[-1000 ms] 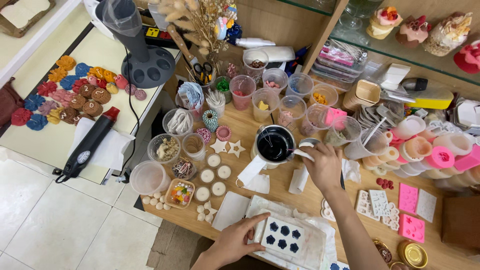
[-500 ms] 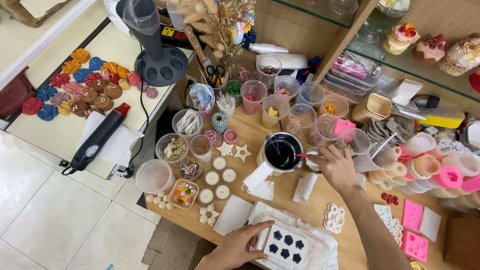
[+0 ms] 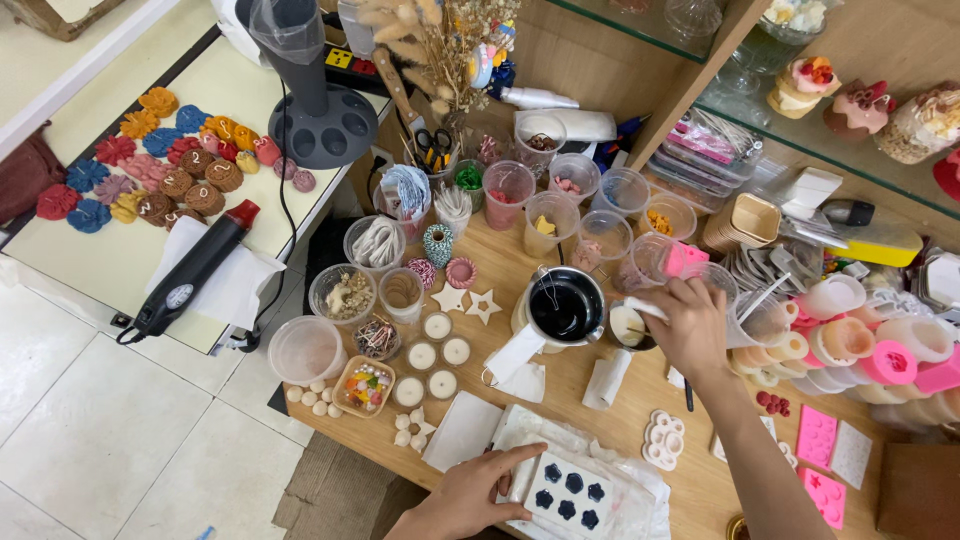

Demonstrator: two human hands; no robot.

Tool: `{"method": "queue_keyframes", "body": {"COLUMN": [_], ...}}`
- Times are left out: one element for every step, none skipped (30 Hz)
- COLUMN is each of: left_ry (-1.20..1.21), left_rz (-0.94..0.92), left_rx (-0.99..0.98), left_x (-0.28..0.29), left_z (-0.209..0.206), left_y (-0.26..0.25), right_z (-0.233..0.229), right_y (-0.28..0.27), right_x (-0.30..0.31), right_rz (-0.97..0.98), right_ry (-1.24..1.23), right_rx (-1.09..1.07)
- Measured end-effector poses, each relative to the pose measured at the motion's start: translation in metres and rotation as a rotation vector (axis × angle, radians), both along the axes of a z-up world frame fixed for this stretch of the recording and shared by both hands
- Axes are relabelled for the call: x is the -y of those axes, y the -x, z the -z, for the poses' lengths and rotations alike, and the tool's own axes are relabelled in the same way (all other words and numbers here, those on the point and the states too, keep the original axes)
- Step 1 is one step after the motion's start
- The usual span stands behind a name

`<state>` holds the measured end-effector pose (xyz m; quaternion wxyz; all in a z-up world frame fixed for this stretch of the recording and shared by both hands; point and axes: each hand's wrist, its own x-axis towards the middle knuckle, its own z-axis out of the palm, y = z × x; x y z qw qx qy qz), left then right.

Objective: The person adds dark liquid wax into flower-shaped molds using a small spoon, then stirs white wax in a small pitcher and adds a small flower-shaped candle onto a larger rectangular candle base.

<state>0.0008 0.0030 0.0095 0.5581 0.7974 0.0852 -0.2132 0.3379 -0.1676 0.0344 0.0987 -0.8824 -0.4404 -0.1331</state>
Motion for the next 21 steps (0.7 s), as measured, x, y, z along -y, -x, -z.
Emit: {"method": "queue_keyframes", "body": {"left_ry": [0.005,0.006,0.007,0.006,0.007,0.008,0.008,0.006,0.004,0.003,0.007,0.01,0.013,0.011,0.01,0.008,0.007,0.005,0.004,-0.005,-0.014], "left_rz": [0.0,-0.002,-0.003,-0.002,0.005,0.01,0.015,0.013,0.011,0.01,0.004,-0.001,-0.007,-0.007,-0.007,-0.005,-0.002,0.0,0.002,-0.003,-0.008], "left_rx": [-0.008,-0.008,-0.008,-0.007,-0.018,-0.029,-0.039,-0.032,-0.025,-0.019,-0.01,-0.001,0.008,0.01,0.012,0.014,0.004,-0.007,-0.017,-0.003,0.011], "left_x": [0.0,0.0,0.0,0.0,0.0,0.0,0.0,0.0,0.0,0.0,0.001,0.001,0.001,0.001,0.001,0.0,0.0,0.0,0.001,0.001,0.001], "left_z": [0.0,-0.001,0.0,0.0,0.0,0.001,0.002,0.002,0.003,0.004,0.005,0.005,0.006,0.005,0.005,0.005,0.004,0.004,0.003,0.003,0.002], "left_y": [0.0,0.0,0.0,0.0,-0.001,-0.002,-0.002,-0.001,-0.001,0.0,0.001,0.001,0.001,0.002,0.002,0.002,0.001,0.0,0.0,0.0,0.001], "right_z": [0.004,0.009,0.016,0.023,0.03,0.035,0.039,0.042,0.045,0.047,0.047,0.046,0.045,0.044,0.042,0.041,0.04,0.039,0.039,0.038,0.038], "right_y": [-0.002,-0.008,-0.014,-0.02,-0.025,-0.03,-0.034,-0.035,-0.034,-0.032,-0.03,-0.029,-0.028,-0.027,-0.026,-0.025,-0.026,-0.026,-0.025,-0.025,-0.025], "right_x": [-0.003,-0.007,-0.014,-0.019,-0.023,-0.028,-0.03,-0.032,-0.035,-0.036,-0.037,-0.038,-0.04,-0.04,-0.04,-0.039,-0.038,-0.038,-0.037,-0.037,-0.036], "right_rz": [0.095,0.221,0.346,0.472,0.481,0.489,0.497,0.492,0.488,0.485,0.498,0.51,0.523,0.52,0.517,0.515,0.523,0.528,0.534,0.528,0.521], "right_ry": [-0.047,-0.053,-0.056,-0.061,-0.033,-0.004,0.024,0.036,0.048,0.061,0.079,0.096,0.114,0.136,0.158,0.179,0.186,0.192,0.198,0.194,0.19], "right_rx": [-0.074,-0.261,-0.449,-0.638,-0.635,-0.631,-0.627,-0.581,-0.535,-0.49,-0.448,-0.406,-0.364,-0.351,-0.337,-0.323,-0.313,-0.303,-0.292,-0.279,-0.265]}}
